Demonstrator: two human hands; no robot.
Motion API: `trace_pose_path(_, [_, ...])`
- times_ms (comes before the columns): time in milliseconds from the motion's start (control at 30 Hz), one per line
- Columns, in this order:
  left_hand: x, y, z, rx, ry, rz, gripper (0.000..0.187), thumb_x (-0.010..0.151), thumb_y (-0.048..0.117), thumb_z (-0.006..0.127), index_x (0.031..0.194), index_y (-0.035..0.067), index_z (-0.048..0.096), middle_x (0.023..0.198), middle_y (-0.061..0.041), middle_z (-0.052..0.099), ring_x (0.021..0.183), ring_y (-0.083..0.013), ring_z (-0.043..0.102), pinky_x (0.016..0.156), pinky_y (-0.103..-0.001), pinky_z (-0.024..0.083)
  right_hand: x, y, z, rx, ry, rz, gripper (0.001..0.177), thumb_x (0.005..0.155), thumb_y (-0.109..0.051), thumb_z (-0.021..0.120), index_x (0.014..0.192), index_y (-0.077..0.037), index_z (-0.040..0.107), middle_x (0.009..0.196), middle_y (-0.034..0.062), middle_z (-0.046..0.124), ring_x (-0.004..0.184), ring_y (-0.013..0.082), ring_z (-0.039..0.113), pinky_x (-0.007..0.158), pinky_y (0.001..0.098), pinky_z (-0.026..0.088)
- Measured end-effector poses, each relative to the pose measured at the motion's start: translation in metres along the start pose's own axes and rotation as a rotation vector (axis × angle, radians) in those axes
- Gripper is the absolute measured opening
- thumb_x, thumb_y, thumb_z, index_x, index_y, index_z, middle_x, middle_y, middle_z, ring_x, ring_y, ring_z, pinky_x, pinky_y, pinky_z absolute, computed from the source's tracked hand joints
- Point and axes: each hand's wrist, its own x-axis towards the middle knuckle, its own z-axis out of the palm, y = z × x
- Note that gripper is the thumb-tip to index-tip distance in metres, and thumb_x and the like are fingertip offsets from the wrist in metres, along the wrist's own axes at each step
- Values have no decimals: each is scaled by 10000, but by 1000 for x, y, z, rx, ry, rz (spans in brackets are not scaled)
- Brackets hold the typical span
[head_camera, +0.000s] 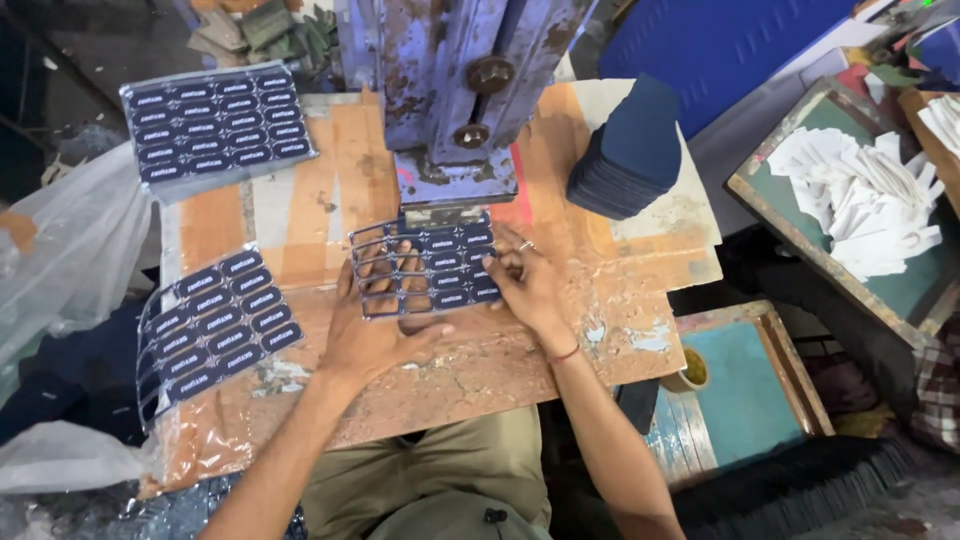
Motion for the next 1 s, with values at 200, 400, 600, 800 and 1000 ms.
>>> trace_pose_path(200, [-10, -11, 13, 75, -50, -111, 634, 921, 452, 675, 1396, 42, 589, 1505, -131, 558, 1471, -367, 385, 1205, -580, 267, 1, -3, 4, 76, -30, 72, 514, 960, -25, 667, 1453, 27, 531, 779, -27, 699, 556, 21, 588, 427, 215, 498])
trace_pose_path(400, [-4, -8, 10, 132, -59, -69, 661, 926, 425, 650, 1441, 18, 566, 1533, -158, 507, 1441, -381, 373, 1196, -585, 252, 1, -6, 2, 10, -47, 50, 537, 966, -36, 687, 1476, 34, 534, 682, -1, 666, 531, 6, 549, 422, 197, 471])
trace_pose_path(600, [-3, -6, 8, 112, -49, -71, 627, 961, 427, 633, 1447, 37, 562, 1543, -121, 503, 1473, -353, 371, 1222, -575, 243, 4, -3, 2, -16, -29, 41, 553, 950, -59, 702, 1466, 45, 533, 678, -7, 676, 517, -4, 540, 402, 196, 463])
trace_pose_path(800, [-2, -6, 8, 112, -57, -75, 628, 960, 427, 637, 1443, 31, 572, 1537, -139, 501, 1465, -373, 372, 1212, -582, 245, 3, -2, 3, 25, -28, 79, 537, 973, -62, 707, 1462, 69, 527, 646, -1, 650, 507, 0, 538, 408, 195, 464])
trace_pose_path(1000, [-4, -6, 9, 74, -51, -71, 621, 973, 421, 630, 1445, 23, 570, 1540, -133, 502, 1473, -361, 377, 1228, -583, 250, 3, -8, 3, 13, -19, 58, 555, 946, -54, 691, 1463, 63, 526, 651, -6, 669, 487, 2, 540, 395, 192, 455])
